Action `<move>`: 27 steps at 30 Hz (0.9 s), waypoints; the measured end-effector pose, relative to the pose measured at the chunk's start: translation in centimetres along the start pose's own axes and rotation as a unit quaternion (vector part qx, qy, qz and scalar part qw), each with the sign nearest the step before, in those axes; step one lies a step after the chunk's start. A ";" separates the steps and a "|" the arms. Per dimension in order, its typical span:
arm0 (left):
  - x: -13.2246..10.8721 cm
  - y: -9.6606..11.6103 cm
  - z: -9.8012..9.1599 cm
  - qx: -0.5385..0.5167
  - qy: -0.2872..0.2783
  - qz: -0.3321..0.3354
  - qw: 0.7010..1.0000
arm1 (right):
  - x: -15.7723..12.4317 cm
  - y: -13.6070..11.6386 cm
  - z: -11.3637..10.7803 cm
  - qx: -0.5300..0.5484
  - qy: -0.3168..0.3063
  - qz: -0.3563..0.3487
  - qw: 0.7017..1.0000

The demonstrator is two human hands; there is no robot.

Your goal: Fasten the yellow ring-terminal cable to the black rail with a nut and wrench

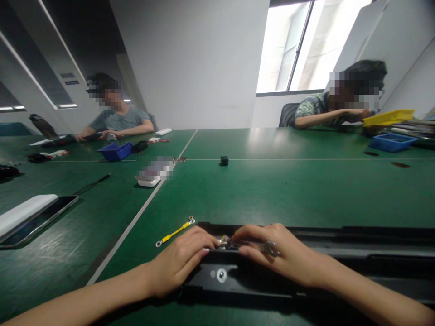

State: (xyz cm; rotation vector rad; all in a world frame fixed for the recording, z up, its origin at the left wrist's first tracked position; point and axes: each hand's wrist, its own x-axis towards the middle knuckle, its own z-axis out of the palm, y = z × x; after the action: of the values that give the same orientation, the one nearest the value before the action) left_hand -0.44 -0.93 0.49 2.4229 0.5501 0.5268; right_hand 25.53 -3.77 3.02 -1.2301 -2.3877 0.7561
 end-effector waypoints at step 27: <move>0.0 0.1 0.0 0.000 0.005 -0.004 1.000 | 0.2 -0.1 -0.3 0.066 -0.005 -0.017 0.998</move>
State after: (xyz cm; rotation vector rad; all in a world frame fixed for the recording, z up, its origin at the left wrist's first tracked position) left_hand -0.43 -1.02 0.52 2.4182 0.5640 0.5365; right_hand 25.52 -3.52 3.33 -1.1323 -2.3189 0.8965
